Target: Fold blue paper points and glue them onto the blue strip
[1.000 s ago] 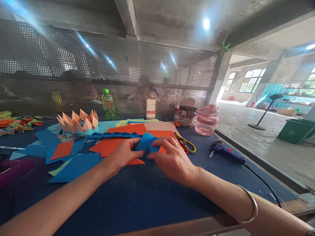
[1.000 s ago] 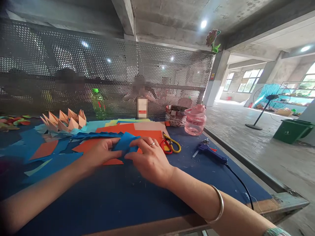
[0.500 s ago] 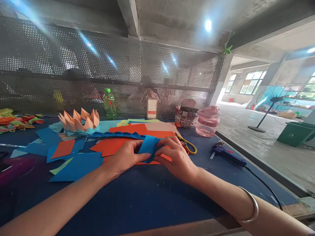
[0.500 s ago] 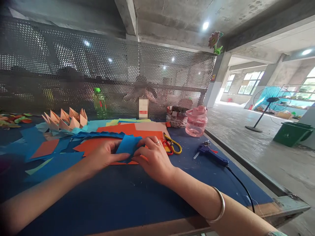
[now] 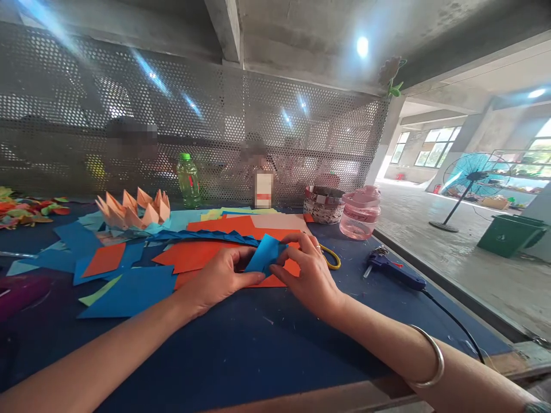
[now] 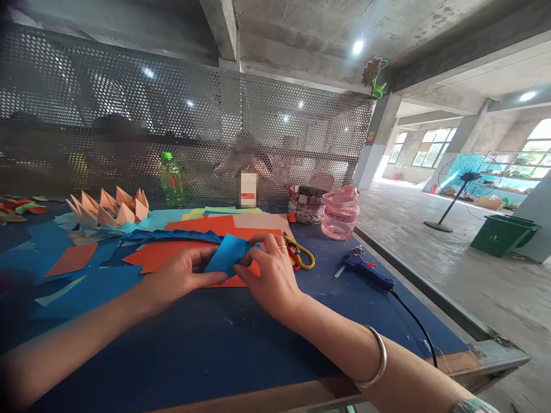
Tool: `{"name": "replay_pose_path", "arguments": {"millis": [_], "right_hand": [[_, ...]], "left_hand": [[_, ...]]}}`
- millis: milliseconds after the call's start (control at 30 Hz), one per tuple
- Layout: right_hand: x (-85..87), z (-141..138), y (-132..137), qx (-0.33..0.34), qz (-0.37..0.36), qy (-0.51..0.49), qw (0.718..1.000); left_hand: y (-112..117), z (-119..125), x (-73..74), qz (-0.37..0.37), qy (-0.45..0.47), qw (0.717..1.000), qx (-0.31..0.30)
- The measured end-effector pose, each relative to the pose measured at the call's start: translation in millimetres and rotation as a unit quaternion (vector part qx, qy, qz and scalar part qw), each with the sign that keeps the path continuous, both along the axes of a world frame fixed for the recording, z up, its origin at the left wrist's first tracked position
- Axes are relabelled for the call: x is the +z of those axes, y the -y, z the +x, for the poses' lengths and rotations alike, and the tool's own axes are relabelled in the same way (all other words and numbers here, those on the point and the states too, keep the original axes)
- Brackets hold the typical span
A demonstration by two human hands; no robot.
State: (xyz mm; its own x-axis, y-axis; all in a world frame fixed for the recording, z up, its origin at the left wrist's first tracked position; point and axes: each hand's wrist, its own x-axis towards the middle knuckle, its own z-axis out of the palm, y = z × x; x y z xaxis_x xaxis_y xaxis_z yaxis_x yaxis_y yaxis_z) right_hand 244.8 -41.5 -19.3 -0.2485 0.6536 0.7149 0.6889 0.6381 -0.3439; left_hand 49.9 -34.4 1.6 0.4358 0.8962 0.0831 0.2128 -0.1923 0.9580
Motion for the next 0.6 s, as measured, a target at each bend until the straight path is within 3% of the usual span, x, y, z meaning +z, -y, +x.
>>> {"name": "replay_pose_path", "arguments": {"millis": [600], "right_hand": [[0.6, -2.1, 1.2, -0.009, -0.016, 0.002, 1.0]], "left_hand": [[4.7, 6.2, 0.5, 0.021, 0.017, 0.999, 0.027]]}}
